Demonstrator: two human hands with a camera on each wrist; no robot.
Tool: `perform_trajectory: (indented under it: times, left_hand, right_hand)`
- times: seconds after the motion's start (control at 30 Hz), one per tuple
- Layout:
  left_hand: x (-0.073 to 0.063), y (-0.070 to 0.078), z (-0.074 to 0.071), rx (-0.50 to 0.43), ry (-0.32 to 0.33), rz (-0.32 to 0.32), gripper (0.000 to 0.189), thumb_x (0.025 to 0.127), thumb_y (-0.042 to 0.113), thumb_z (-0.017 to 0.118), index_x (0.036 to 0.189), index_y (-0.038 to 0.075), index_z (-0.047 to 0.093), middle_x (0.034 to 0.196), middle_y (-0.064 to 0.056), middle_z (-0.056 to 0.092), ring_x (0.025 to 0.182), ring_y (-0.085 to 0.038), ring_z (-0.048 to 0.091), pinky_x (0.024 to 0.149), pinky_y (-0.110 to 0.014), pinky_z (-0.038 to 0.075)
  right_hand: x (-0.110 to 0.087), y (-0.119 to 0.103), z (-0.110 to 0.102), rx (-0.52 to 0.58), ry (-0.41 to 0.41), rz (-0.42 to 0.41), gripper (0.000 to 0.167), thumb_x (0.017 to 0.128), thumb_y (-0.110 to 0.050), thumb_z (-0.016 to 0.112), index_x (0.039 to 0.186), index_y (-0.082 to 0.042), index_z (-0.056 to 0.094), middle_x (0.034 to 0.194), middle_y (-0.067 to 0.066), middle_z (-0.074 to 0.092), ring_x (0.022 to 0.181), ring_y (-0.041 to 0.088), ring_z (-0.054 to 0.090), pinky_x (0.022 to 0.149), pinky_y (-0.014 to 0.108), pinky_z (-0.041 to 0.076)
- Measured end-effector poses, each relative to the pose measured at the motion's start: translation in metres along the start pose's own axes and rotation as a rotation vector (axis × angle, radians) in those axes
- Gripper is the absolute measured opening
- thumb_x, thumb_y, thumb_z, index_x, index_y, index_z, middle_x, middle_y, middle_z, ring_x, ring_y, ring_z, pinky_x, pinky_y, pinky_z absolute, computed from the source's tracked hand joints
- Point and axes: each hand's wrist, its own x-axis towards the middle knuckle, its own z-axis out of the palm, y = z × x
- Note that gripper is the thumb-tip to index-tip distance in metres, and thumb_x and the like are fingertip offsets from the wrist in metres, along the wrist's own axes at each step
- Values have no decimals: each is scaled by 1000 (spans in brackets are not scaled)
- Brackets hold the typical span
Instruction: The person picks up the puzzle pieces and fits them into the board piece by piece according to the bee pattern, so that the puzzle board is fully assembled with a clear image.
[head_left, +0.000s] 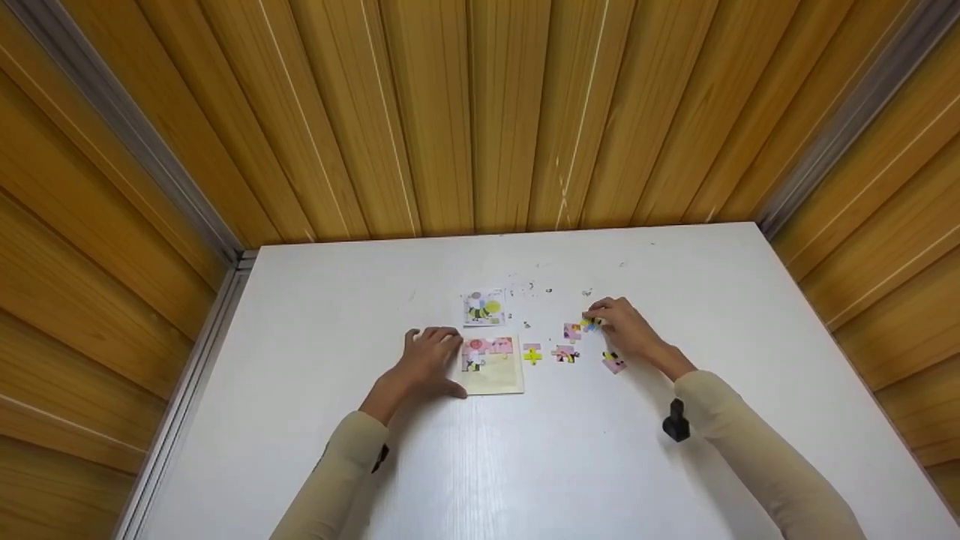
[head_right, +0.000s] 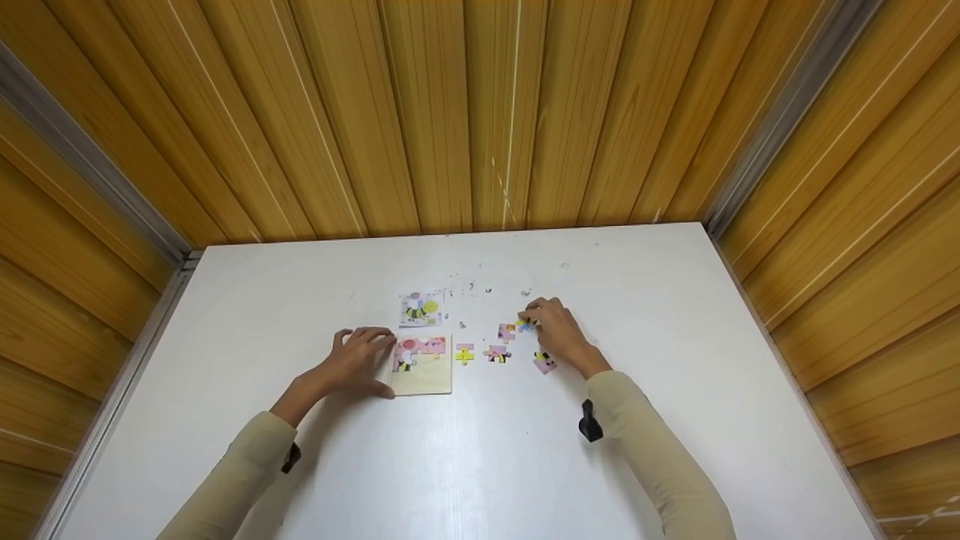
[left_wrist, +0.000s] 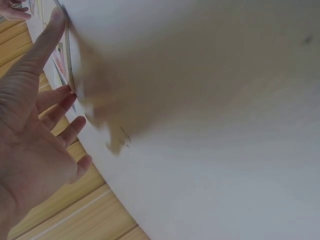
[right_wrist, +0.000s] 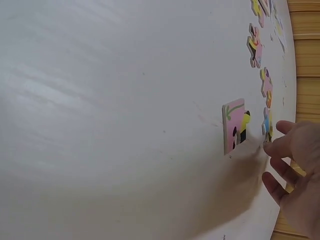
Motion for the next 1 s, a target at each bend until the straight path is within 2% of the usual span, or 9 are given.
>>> perform_trajectory:
  times: [0.1,0.37,0.5,0.63,0.73,0.8,0.9,1.0]
  left_hand:
    - [0,0,-1,-4,-3,0,97,67,51,93,144,5,54,149,-14,53,140,-38,45,114,-69,27]
    - [0,-2,-1,15,12,23,98,66,52,93,143,4,55,148,-14,54,139,-39,46,112,-69,30]
    - [0,-2,0,39,11,20,97,65,53,93,141,6,56,147,-13,55,138,-38,47,111,-69,31]
    - [2,-1,0,40,1,1,97,65,53,93,142,6,56,148,-11,54,140,-35,46,113,-68,30]
    - [2,-1,1,32,-1,-5,98,66,52,93,143,5,55,149,-11,54,141,-35,45,114,-67,29]
    - [2,-1,1,29,3,-1,99,65,53,93,143,5,55,148,-11,54,141,-35,46,114,-67,29]
    - [1,-1,1,28,10,3,99,65,53,93,142,4,55,148,-12,55,140,-36,46,113,-67,30]
    - [2,-1,1,26,10,2,100,64,53,93,142,4,55,147,-12,55,140,-36,46,113,-68,30]
  right_hand:
    - [-1,0,0,-27,8,18,34,89,15,64,120,5,72,120,25,68,110,43,59,96,58,50]
    - [-5,0,-2,-2,12,163,26,93,1,70,118,1,74,106,17,70,98,31,59,84,49,51]
    - [-7,1,-4,27,-9,216,29,94,-9,72,121,1,72,96,13,69,86,23,60,73,38,48]
    - [-5,2,-4,45,-3,242,34,94,-17,73,124,1,71,91,10,69,80,19,58,68,32,44]
    - [-3,4,-5,57,17,201,33,97,-13,69,126,2,69,101,15,68,89,24,59,75,37,49]
    - [-2,5,-6,72,-8,155,34,98,-4,64,131,3,65,114,20,65,102,32,59,86,46,51]
    - [-1,7,-10,82,-113,105,46,95,6,58,141,3,57,133,27,57,121,44,51,103,60,44]
    - [1,7,-15,61,-215,81,55,92,9,58,146,2,52,140,30,51,128,49,46,108,65,38]
